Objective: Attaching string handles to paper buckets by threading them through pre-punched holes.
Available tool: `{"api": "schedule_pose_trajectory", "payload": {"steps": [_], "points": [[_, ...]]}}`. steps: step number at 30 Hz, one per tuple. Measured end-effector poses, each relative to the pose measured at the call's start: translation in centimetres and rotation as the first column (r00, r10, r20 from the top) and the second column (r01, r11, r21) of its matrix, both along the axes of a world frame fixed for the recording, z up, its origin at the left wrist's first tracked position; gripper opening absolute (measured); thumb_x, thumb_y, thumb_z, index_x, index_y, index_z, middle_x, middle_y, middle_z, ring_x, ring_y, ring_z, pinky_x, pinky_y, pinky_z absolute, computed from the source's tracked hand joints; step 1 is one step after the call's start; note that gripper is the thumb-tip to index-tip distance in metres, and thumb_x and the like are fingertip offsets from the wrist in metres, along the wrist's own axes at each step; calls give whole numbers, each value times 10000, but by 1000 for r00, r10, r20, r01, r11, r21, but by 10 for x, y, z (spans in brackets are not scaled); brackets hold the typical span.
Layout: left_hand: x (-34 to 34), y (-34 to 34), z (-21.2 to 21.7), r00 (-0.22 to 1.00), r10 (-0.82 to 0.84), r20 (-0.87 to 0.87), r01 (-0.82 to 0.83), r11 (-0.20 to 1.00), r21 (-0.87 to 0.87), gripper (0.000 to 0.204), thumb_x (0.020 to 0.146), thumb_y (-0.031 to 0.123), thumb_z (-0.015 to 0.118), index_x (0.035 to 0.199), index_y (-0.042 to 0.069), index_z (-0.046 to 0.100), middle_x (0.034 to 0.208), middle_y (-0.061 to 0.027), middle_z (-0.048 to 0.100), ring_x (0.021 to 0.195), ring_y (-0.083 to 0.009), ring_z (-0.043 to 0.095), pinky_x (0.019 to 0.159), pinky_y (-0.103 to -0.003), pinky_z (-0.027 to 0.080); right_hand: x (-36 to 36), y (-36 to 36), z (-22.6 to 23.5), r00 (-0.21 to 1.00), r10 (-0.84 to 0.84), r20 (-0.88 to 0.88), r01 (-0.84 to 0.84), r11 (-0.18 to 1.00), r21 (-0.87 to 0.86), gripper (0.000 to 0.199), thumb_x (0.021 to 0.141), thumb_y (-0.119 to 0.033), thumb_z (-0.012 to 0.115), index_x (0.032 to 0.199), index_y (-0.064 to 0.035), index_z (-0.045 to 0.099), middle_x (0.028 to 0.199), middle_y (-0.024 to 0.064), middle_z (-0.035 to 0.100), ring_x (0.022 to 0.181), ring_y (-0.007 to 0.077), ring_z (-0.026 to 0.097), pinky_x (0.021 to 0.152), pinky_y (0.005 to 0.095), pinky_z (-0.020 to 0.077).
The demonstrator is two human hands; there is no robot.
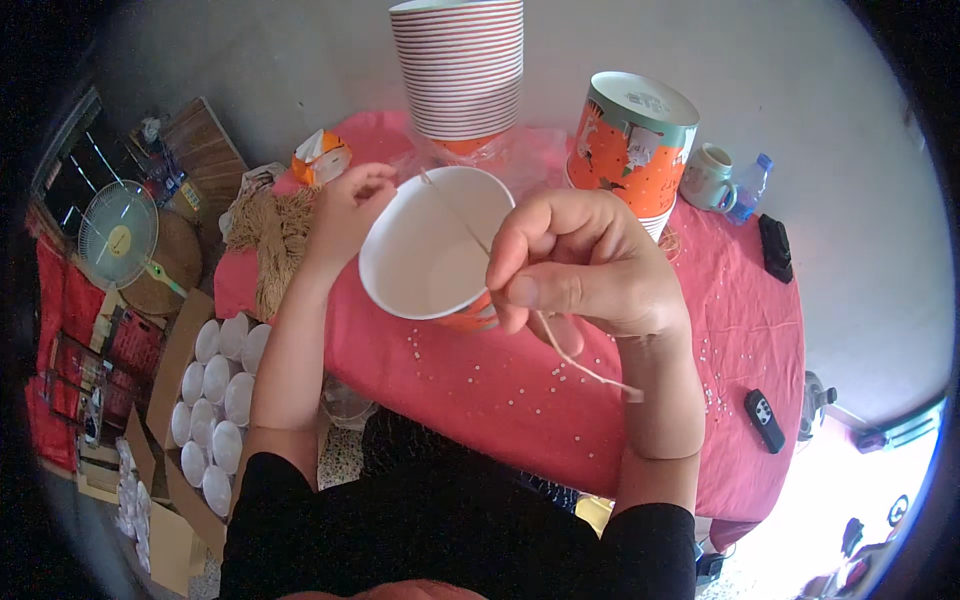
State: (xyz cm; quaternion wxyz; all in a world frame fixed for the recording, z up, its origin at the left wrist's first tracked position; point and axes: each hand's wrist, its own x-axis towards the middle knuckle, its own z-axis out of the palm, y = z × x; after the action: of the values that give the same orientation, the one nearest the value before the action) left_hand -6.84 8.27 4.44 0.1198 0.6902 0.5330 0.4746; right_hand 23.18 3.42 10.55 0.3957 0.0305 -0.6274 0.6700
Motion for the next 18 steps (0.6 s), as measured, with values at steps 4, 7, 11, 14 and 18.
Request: {"api": "schedule_pose_trajectory", "payload": {"steps": [4, 7, 11, 14, 18], "points": [[18, -20, 5, 991, -41, 124, 24, 991, 133, 223, 909, 156, 627, 1061, -2, 671, 889, -83, 715, 758, -133, 652, 685, -275, 511, -6, -4, 3, 997, -10, 72, 16, 997, -82, 128, 848, 91, 596, 970, 81, 633, 799, 158, 687, 551, 168, 657, 431, 226, 509], [45, -59, 18, 803, -411, 431, 441, 897, 34, 261, 994, 211, 551, 1072, -9, 665, 862, -27, 684, 712, -77, 600, 613, -227, 466, -11, -1, -3, 987, -95, 130, 105, 992, -75, 135, 887, 81, 580, 1011, 84, 632, 840, 147, 698, 667, 197, 708, 527, 260, 572], [67, -98, 17, 374, -507, 776, 822, 570, -24, 352, 1029, 271, 493, 1227, -2, 595, 854, -68, 676, 658, -89, 591, 584, -213, 452, -25, 0, -10, 982, -147, 122, 148, 989, -1, 147, 915, 58, 580, 1055, 72, 626, 909, 143, 702, 792, 205, 716, 644, 275, 602], [73, -103, 11, 396, -505, 767, 799, 601, -17, 307, 1023, 237, 510, 1176, -7, 618, 862, -79, 681, 647, -98, 593, 570, -217, 458, -29, 4, -16, 968, -239, 81, 237, 971, 36, 150, 920, 59, 570, 1058, 69, 626, 939, 156, 700, 810, 224, 718, 693, 295, 606], [59, -99, -1, 382, -457, 803, 778, 628, -12, 200, 986, 157, 572, 1049, -11, 660, 845, -94, 688, 626, -104, 593, 526, -218, 448, -22, 16, -13, 946, -309, -94, 307, 951, -32, 148, 936, 45, 547, 1064, 59, 619, 958, 178, 695, 840, 265, 718, 724, 328, 611]]}}
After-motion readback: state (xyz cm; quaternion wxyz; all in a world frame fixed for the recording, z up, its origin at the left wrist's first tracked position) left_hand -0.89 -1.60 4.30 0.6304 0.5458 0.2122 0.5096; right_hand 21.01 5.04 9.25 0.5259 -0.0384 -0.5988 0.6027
